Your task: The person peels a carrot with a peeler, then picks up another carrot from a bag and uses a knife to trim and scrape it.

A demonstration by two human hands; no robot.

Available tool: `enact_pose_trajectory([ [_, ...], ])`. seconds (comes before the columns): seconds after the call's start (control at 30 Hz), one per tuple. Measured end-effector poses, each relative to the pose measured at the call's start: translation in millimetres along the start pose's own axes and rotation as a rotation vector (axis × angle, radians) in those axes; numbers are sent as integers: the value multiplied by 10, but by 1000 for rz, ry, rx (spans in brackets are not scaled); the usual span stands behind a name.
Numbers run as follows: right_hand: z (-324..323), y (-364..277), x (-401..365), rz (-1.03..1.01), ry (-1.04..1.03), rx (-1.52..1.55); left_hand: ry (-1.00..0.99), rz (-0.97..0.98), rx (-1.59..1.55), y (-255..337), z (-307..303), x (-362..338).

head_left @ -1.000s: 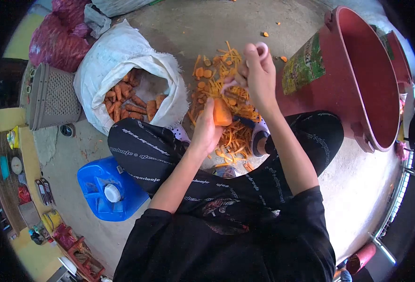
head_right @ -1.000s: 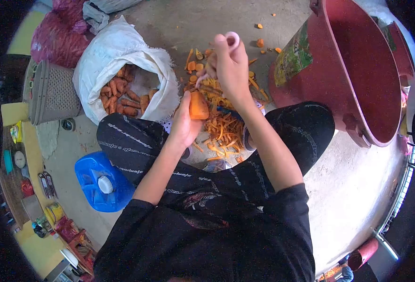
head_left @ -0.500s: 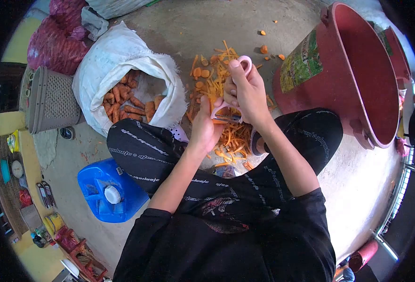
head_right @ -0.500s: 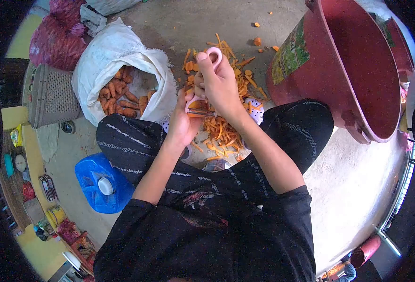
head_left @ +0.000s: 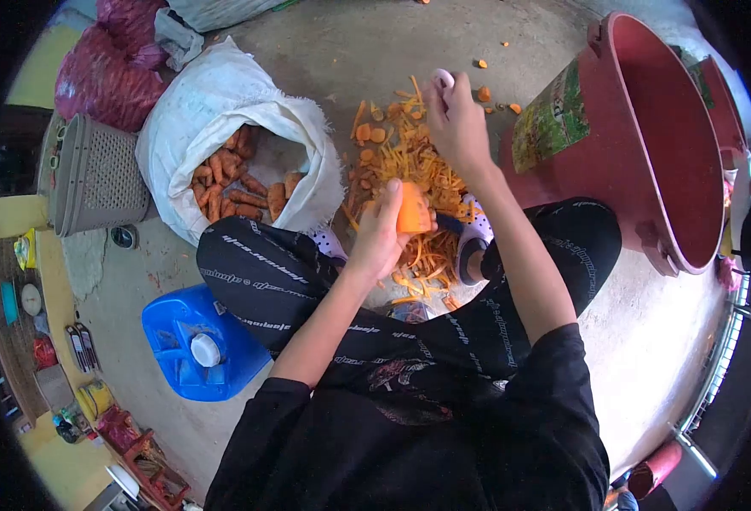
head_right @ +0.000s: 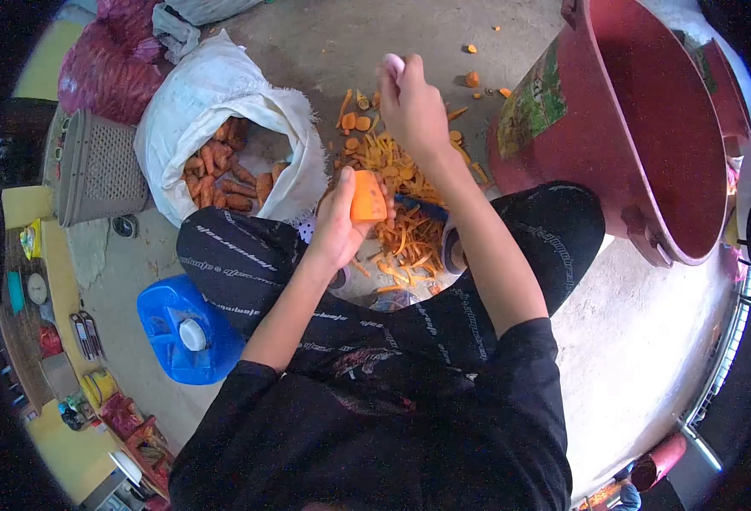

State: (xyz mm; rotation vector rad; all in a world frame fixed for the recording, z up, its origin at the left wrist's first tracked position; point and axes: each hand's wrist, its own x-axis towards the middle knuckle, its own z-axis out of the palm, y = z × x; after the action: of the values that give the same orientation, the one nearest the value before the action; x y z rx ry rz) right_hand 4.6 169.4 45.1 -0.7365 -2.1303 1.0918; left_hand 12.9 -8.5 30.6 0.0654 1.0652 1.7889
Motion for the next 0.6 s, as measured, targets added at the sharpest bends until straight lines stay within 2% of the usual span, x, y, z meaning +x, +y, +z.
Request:
enact_pose_trajectory([
  [0.03,-115,-138,-4,-116,-10,-91,7,-11,-1,22,-2,13],
  [0.13,-214,-450,-168,265,-48,878,52,22,-149,50,58,19],
  [0.17,-280,-619,-257,363,-71,1012,5,40,-193,-6,-13,54],
  [0.3,-286,-666,-542,444,-190,1094,57,42,-224,30,86,69],
  [0.6,-215,-631,-587,424,-204,1023,62,22,-263,22,74,29],
])
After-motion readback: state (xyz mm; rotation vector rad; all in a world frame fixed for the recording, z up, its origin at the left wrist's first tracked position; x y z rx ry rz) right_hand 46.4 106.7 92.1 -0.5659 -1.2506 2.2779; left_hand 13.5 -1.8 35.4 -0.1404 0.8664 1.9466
